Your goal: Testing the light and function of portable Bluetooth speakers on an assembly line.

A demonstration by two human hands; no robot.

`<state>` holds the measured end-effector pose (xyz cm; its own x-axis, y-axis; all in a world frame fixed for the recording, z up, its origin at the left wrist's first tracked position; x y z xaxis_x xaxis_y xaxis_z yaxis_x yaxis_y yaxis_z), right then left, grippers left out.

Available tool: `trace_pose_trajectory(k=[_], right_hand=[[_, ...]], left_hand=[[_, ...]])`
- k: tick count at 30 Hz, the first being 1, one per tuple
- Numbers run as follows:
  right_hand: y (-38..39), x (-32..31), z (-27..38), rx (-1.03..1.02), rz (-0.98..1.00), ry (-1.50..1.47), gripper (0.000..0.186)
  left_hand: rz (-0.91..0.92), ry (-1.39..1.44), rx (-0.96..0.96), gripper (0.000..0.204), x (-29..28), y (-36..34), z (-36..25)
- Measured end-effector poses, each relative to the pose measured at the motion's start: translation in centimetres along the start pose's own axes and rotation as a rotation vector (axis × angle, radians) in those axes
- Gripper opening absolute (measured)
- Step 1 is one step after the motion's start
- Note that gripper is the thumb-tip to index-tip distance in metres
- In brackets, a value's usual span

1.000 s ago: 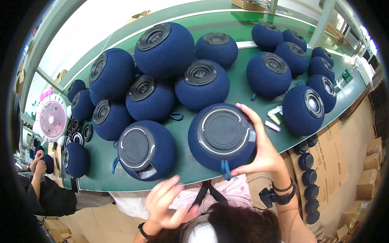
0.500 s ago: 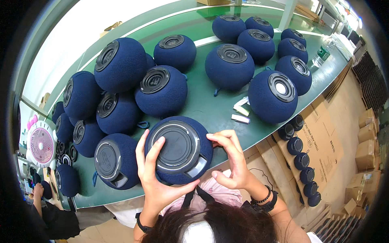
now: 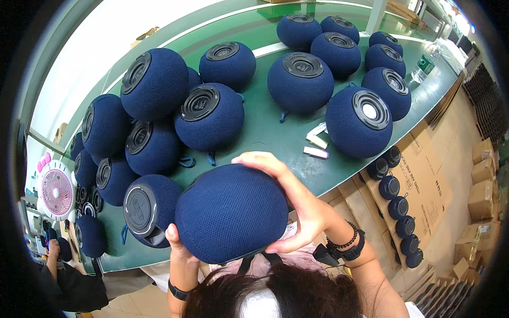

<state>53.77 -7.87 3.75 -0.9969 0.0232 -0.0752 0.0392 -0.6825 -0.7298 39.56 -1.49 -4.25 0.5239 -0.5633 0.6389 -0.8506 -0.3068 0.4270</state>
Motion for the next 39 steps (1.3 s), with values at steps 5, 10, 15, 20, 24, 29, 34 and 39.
trace_pose_trajectory(k=[5, 10, 15, 20, 24, 29, 34, 39], right_hand=[[1.7, 0.6, -1.6, 0.052, -0.139, -0.186, 0.128], [2.1, 0.5, -2.0, -0.003, -0.129, -0.140, 0.128], [0.4, -3.7, 1.9, -0.197, -0.283, 0.141, 0.125], [-2.3, -2.6, 5.5, -0.128, -0.138, 0.472, 0.117], [-4.7, -0.2, 6.3, -0.130, 0.006, 0.573, 0.109], [-3.3, -0.2, 5.4, -0.138, 0.029, 0.570, 0.129], [-0.2, -1.5, 3.2, -0.168, -0.155, 0.434, 0.119], [0.1, -1.3, 2.6, -0.213, -0.122, 0.432, 0.103]], left_hand=[[0.199, -0.065, 0.229, 0.109, 1.2, -1.2, -1.1], [0.197, -0.025, 0.311, 0.127, 2.3, -1.7, -1.6], [-0.173, -0.520, 0.781, 0.138, 3.0, 1.7, -5.6], [-0.178, -1.056, 1.069, 0.131, 7.1, 2.9, -6.7], [-0.293, -0.982, 0.958, 0.114, 5.3, 2.5, -6.3], [-0.367, -0.960, 1.090, 0.105, 5.3, 3.4, -6.8], [-0.380, -1.080, 1.178, 0.105, 5.5, 4.5, -6.3], [-0.285, -1.216, 1.270, 0.107, 7.3, 4.8, -6.1]])
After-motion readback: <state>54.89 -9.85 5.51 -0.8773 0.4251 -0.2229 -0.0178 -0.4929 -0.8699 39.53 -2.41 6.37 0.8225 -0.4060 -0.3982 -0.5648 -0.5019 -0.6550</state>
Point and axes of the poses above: each hand's wrist, its own y-axis away from the middle knuckle, its own x-axis out of the palm, z = x × y, the point moved 10 cm from there along -y, towards the middle knuckle, and after that the axes turned 13 degrees about -x, right-handed, at the moved point
